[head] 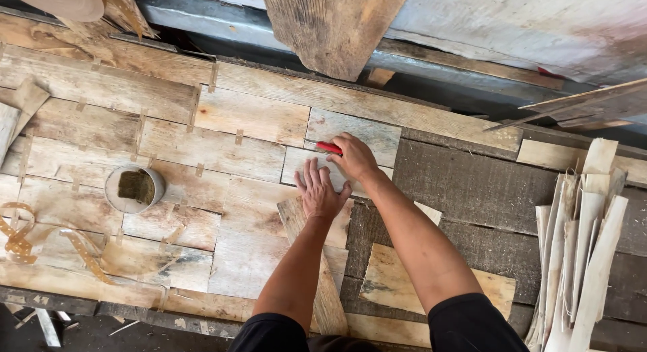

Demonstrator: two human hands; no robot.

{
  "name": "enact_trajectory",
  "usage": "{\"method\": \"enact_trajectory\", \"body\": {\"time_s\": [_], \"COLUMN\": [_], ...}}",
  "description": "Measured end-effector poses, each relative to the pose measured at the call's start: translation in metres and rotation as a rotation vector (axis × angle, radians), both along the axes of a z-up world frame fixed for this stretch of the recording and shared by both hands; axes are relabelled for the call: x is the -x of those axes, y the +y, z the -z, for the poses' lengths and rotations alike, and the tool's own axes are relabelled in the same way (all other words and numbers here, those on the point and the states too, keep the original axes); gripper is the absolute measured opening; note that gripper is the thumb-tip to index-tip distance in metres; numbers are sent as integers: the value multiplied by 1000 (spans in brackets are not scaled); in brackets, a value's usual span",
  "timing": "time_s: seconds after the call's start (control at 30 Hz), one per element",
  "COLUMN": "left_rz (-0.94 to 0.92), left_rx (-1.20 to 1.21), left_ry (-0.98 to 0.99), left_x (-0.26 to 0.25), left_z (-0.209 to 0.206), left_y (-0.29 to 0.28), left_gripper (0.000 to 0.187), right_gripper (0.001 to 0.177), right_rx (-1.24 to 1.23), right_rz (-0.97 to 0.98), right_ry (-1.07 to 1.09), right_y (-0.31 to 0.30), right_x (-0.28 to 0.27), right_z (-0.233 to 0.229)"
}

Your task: Measure and trim wooden panels to fit together in a pattern.

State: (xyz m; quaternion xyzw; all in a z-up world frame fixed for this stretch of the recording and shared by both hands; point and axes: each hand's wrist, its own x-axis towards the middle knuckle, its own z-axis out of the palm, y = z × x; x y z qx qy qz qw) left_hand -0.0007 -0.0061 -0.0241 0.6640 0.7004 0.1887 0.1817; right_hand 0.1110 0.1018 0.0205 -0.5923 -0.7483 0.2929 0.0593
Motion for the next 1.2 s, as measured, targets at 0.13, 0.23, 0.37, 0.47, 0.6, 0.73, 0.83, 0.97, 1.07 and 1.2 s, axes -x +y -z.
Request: {"method": "enact_trajectory", "body": {"time_s": [0.13, 0.23, 0.37, 0.47, 0.6, 0.73, 0.83, 0.97, 1.07, 1.2], "left_rz": [8, 10, 3, 11, 32, 28, 26, 68, 72, 67], "left_rx": [49, 64, 95, 116, 98, 82, 83, 173, 146, 96], "left_ry": [36, 47, -13, 3, 62, 30, 30, 111, 127, 105], "left_x": [0, 0, 1, 2, 2, 2, 3, 2, 3, 2], "left_z": [-7, -10, -10, -10, -7, -8, -8, -8, -8, -11], "left_y": [3, 4, 2, 4, 3, 4, 6, 4, 3, 1], "left_gripper": [74, 73, 72, 78, 89, 92, 91, 78, 76, 77], "right_gripper": [37, 35, 29, 27, 24, 23, 22, 20, 17, 16], "right_rx": [-3, -40, 10, 19, -36, -64, -27, 82, -2, -152], "right_rz": [-11, -35, -25, -12, -4, -3, 39, 357, 541, 640], "right_ry": [44, 90, 61, 43, 27, 54, 112, 306, 497, 760], "right_y": [1, 4, 4, 5, 3, 3, 0, -17, -39, -83], "right_x": [10, 19, 27, 32, 36, 29, 25, 5, -23, -58], "right_z": [4, -1, -16, -14, -4, 6, -9, -53, -61, -65]}}
